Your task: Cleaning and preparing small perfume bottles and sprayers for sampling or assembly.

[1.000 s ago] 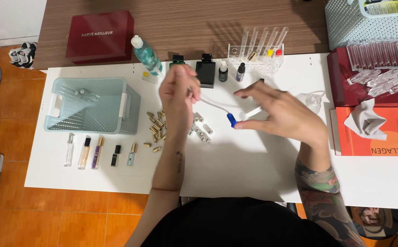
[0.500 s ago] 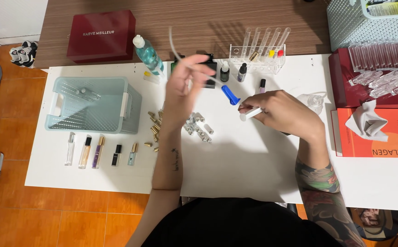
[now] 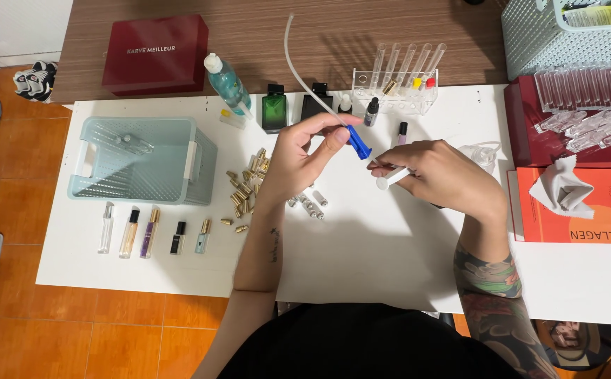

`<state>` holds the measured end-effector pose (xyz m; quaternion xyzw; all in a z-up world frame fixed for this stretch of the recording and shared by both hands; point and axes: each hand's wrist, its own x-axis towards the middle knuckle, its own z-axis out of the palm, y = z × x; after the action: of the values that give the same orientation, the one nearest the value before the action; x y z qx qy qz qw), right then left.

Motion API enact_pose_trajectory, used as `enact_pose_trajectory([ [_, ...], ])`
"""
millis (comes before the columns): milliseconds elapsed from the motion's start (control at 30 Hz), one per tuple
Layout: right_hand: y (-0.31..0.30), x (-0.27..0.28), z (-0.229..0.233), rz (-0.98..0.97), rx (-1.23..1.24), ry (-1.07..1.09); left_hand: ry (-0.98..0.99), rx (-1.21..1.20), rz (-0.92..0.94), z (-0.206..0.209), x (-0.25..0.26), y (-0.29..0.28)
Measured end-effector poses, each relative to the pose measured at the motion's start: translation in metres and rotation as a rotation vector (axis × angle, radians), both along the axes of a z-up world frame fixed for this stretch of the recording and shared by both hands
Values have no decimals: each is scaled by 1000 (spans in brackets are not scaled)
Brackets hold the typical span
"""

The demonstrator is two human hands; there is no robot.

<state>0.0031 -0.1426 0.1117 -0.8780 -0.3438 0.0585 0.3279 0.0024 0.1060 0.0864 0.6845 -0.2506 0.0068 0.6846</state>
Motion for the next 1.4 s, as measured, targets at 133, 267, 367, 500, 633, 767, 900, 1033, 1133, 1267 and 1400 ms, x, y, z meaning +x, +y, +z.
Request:
enact_pose_trajectory([
  [133,-1,0,1,10,-4,12,18,-25,19,2,-1,-2],
  [267,-5,1,-4,25,-1,-7,31,-65,12,3,-1,-4],
  [367,0,-3,8,21,28,21,43,-74,20,1,-1,-3],
  [500,5,-8,17,-128,117,27,-2,-49,13,-4,1,-4],
  [633,2,-9,9,-132,178,-52,-8,-31,20,-7,3,-8],
  [767,5,-10,12,-156,184,-15,-31,28,66,-8,3,-8],
  [900,5,-8,6,-114,210,-58,-13,-10,60,-10,2,-7],
  [1033,8,-8,5,-120,242,-86,-30,-28,69,-12,3,-8],
  [1133,11,-9,6,-140,238,-55,0,-52,60,-14,3,-8],
  [1267,12,-10,-3,-107,275,-104,-51,-5,69,-12,1,-9],
  [1400,16,-12,-6,-137,326,-81,-52,-23,68,-20,2,-13],
])
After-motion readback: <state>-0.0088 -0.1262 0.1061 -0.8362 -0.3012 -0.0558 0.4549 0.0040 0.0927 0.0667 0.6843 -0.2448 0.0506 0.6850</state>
